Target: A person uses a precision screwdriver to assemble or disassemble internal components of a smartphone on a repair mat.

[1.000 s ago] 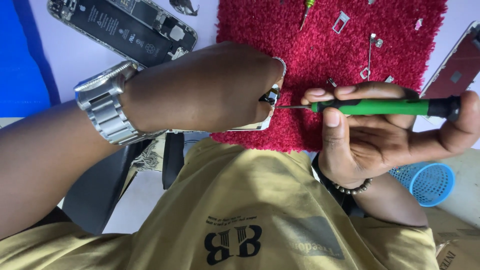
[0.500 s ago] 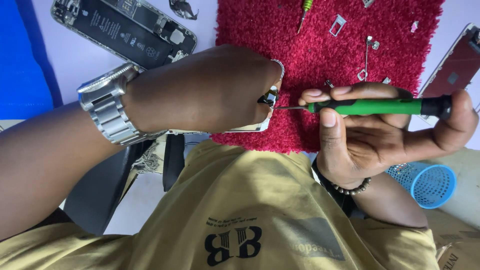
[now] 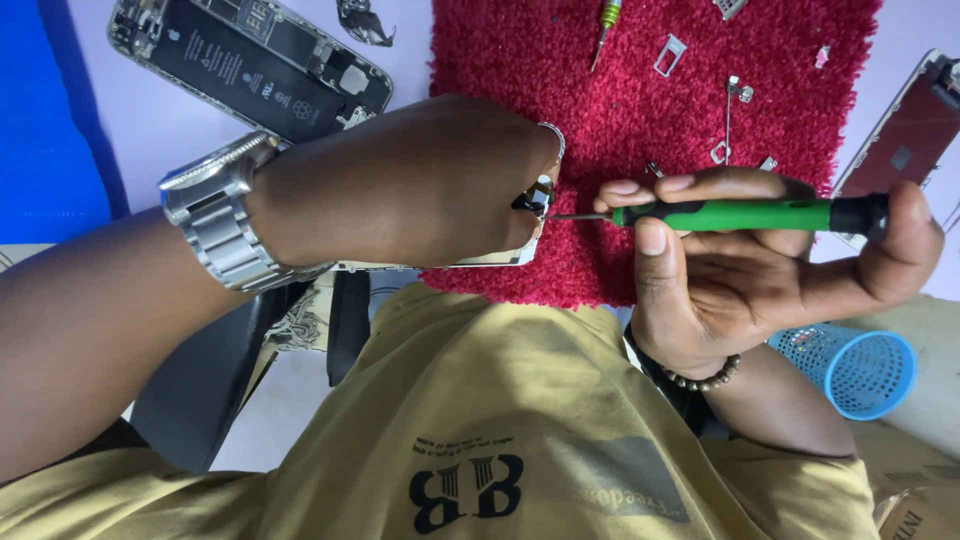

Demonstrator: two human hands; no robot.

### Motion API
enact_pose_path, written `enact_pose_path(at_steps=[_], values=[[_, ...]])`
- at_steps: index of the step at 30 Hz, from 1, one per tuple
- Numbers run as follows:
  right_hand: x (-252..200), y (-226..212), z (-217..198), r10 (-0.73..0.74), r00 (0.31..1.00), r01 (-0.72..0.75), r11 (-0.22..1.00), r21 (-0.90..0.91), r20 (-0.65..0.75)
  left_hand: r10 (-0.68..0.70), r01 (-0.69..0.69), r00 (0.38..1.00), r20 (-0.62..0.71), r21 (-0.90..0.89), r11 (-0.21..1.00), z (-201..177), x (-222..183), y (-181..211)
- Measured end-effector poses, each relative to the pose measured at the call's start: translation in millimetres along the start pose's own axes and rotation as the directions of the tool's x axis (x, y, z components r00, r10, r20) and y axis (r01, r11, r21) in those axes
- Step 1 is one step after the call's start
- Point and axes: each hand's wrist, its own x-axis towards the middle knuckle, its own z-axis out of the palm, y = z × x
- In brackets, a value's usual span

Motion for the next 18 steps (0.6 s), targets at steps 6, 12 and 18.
enact_pose_path(at_steps=[6, 12, 18], values=[[-0.6, 0.3, 0.2, -0.001, 1.000, 0.001, 1.000, 0.022, 0.004, 0.011, -0.010, 1.000, -0.028, 0.005, 1.000, 2.9, 2.7, -1.9], [-0.7, 0.8, 2.3, -0.017, 1.000, 0.017, 1.000, 0.007, -0.002, 0.021, -0.020, 0.999, -0.041, 0.018, 1.000, 4.9, 4.8, -3.8], [3.7, 0.1, 6.3, -0.038, 0.999, 0.038, 0.999, -0.017, 0.007, 0.009, -0.009, 1.000, -0.023, 0.019, 1.000, 4.1, 5.5, -2.9]])
